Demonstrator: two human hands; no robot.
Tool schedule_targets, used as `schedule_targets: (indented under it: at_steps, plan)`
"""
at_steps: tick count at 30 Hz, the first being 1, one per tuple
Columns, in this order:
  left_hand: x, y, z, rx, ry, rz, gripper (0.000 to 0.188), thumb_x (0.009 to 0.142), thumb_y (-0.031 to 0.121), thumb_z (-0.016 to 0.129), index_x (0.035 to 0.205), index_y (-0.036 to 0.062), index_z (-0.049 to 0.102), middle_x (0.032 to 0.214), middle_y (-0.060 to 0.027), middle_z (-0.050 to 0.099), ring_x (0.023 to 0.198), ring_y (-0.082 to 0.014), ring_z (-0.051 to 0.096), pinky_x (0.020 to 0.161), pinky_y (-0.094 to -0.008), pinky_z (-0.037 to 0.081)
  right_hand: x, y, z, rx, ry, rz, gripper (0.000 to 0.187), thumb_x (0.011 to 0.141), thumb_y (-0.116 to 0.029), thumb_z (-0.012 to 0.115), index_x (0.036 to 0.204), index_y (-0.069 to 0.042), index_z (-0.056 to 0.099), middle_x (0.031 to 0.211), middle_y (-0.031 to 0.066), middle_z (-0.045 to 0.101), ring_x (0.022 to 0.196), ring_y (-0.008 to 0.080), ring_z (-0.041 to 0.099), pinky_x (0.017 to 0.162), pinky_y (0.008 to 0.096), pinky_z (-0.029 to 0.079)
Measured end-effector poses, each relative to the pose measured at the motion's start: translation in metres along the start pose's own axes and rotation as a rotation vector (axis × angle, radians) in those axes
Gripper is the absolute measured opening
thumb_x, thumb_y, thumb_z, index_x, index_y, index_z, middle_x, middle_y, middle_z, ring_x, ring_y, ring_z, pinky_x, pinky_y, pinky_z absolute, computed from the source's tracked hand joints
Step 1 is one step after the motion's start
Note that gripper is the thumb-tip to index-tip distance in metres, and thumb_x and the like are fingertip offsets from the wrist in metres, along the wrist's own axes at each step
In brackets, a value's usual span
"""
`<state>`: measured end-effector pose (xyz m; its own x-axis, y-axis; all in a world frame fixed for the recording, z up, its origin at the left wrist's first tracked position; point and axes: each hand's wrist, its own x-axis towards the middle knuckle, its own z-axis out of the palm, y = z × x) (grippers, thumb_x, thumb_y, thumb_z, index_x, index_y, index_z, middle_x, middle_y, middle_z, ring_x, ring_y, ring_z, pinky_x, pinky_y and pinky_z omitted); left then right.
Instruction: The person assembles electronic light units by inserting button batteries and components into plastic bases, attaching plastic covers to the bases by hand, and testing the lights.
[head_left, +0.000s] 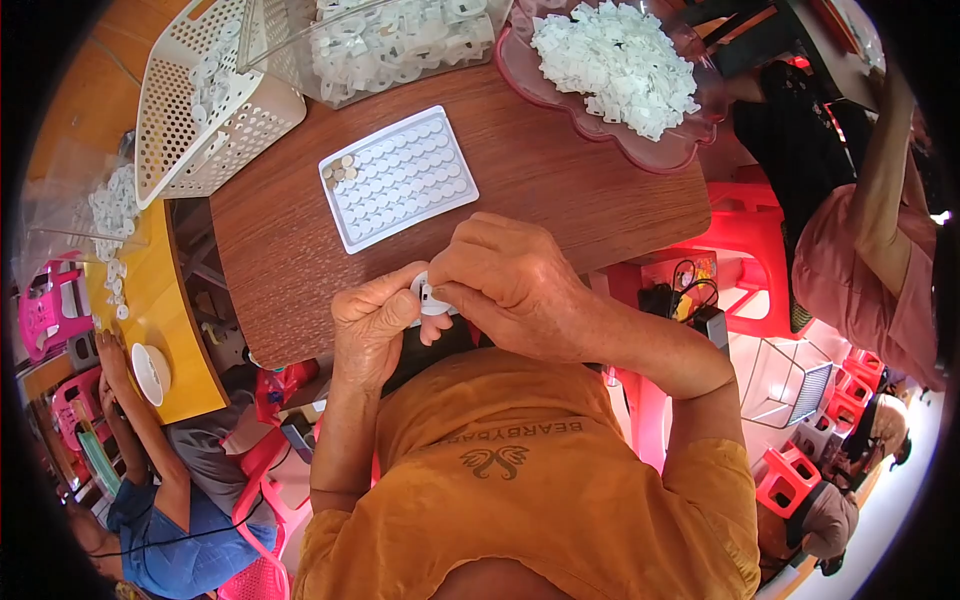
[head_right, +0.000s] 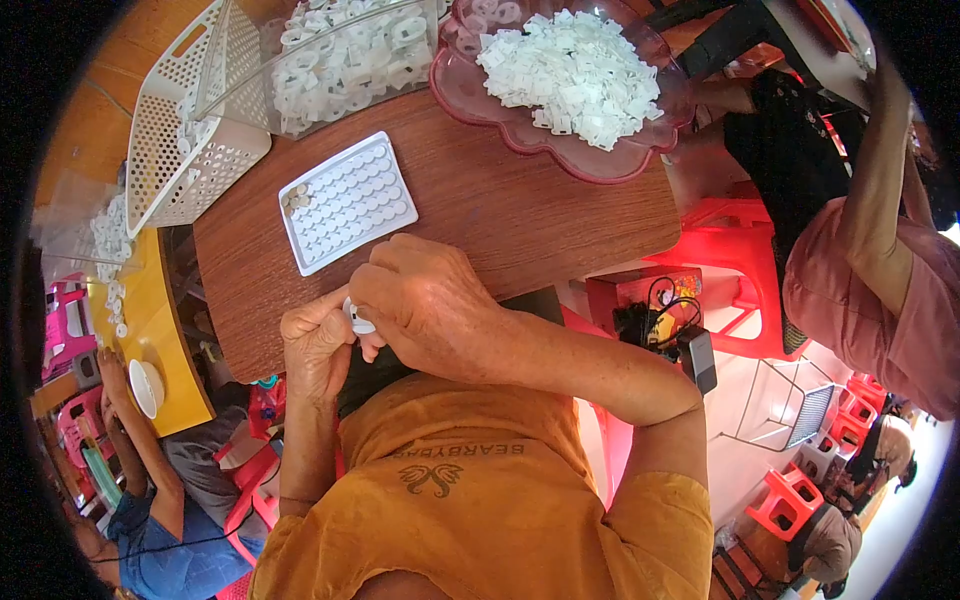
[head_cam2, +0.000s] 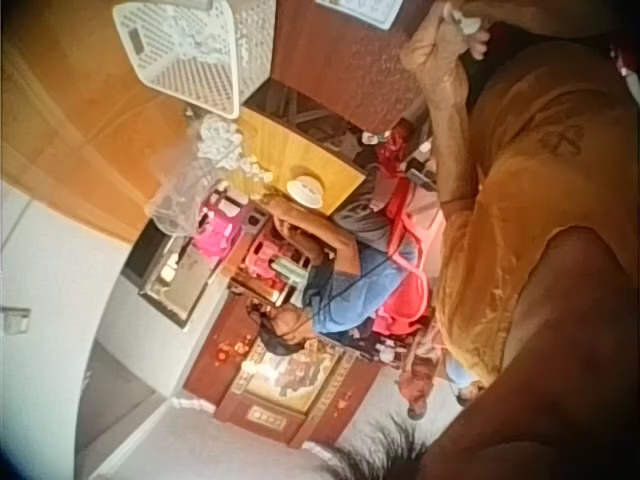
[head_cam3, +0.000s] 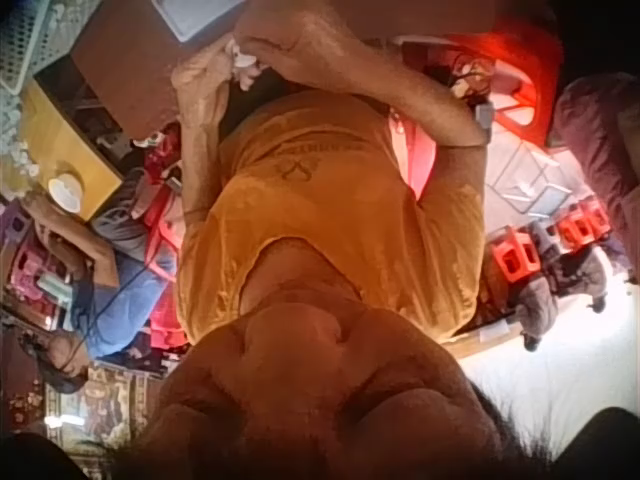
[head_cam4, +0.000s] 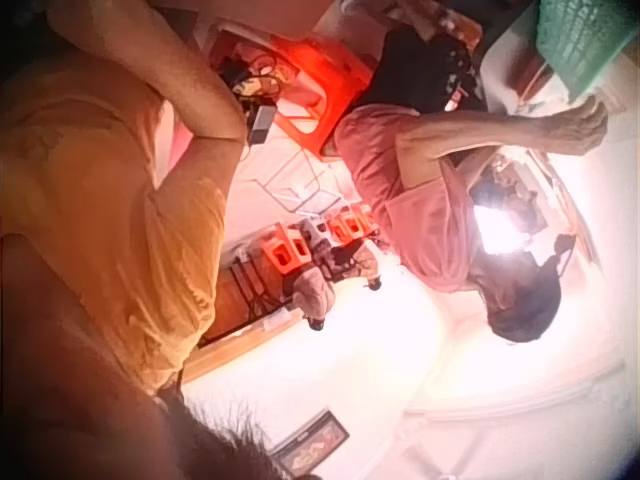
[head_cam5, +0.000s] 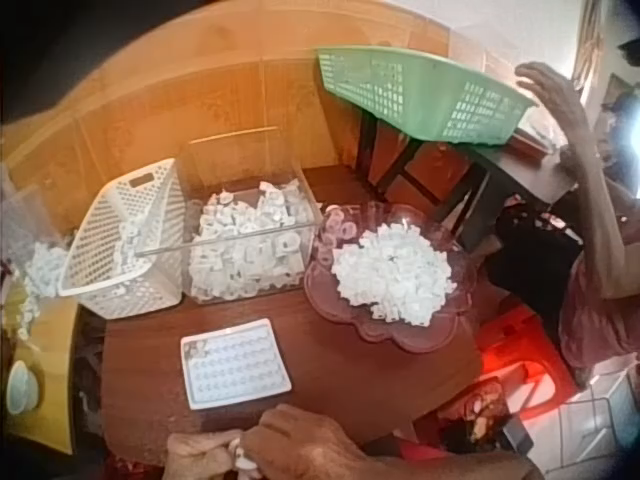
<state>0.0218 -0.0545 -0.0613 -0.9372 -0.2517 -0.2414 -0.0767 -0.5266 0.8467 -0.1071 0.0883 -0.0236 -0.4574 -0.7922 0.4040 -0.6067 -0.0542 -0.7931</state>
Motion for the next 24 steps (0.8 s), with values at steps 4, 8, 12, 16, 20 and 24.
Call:
schedule_targets:
  at_steps: [4,8,12,16,20,24]
  plan:
    - [0.000,-0.002,0.000,-0.015,0.001,-0.004,0.044,0.082,0.022,0.068,0.110,-0.0110,0.058,0.087,-0.0195,0.065,0.065,-0.0214,0.065,0.050,-0.0254,0.051,-0.002,0.000,0.002,-0.006,0.016,-0.004,0.012,0.072,0.002,0.064,0.079,-0.004,0.057,0.068,0.0077,0.050,0.064,0.0266,0.051,0.055,0.0366,0.042]
    - [-0.001,-0.001,0.004,0.005,0.018,0.009,0.046,0.081,0.023,0.069,0.109,-0.0116,0.058,0.086,-0.0186,0.065,0.065,-0.0202,0.065,0.050,-0.0246,0.050,-0.004,-0.001,0.004,-0.021,0.029,-0.010,0.011,0.072,0.003,0.063,0.077,-0.003,0.055,0.068,0.0084,0.050,0.064,0.0270,0.051,0.055,0.0372,0.041]
    - [-0.001,-0.001,0.007,0.029,0.038,0.017,0.047,0.081,0.025,0.069,0.109,-0.0123,0.058,0.085,-0.0178,0.065,0.064,-0.0187,0.064,0.050,-0.0238,0.049,-0.006,-0.001,0.007,-0.004,0.072,-0.004,0.012,0.072,0.004,0.063,0.076,-0.003,0.054,0.068,0.0086,0.052,0.063,0.0268,0.052,0.054,0.0368,0.041]
    - [-0.002,-0.001,0.007,0.035,0.028,0.015,0.047,0.082,0.025,0.069,0.108,-0.0125,0.058,0.084,-0.0175,0.065,0.064,-0.0181,0.064,0.050,-0.0233,0.049,-0.007,0.000,0.006,0.117,0.076,0.082,0.012,0.072,0.005,0.062,0.076,-0.003,0.054,0.069,0.0080,0.053,0.062,0.0263,0.053,0.054,0.0359,0.042]
    - [0.000,0.001,0.009,0.030,-0.001,0.044,0.047,0.082,0.025,0.068,0.108,-0.0127,0.058,0.083,-0.0170,0.065,0.064,-0.0169,0.063,0.050,-0.0228,0.048,-0.005,-0.002,0.004,0.060,0.093,0.011,0.013,0.071,0.005,0.062,0.077,-0.003,0.054,0.069,0.0071,0.054,0.062,0.0257,0.054,0.053,0.0353,0.041]
    - [0.000,0.004,0.015,0.057,0.014,0.068,0.046,0.083,0.026,0.067,0.107,-0.0127,0.059,0.083,-0.0155,0.065,0.064,-0.0155,0.062,0.050,-0.0221,0.047,-0.006,-0.004,0.005,0.000,0.121,-0.020,0.014,0.070,0.005,0.063,0.076,-0.003,0.054,0.066,0.0067,0.050,0.059,0.0251,0.051,0.051,0.0351,0.040]
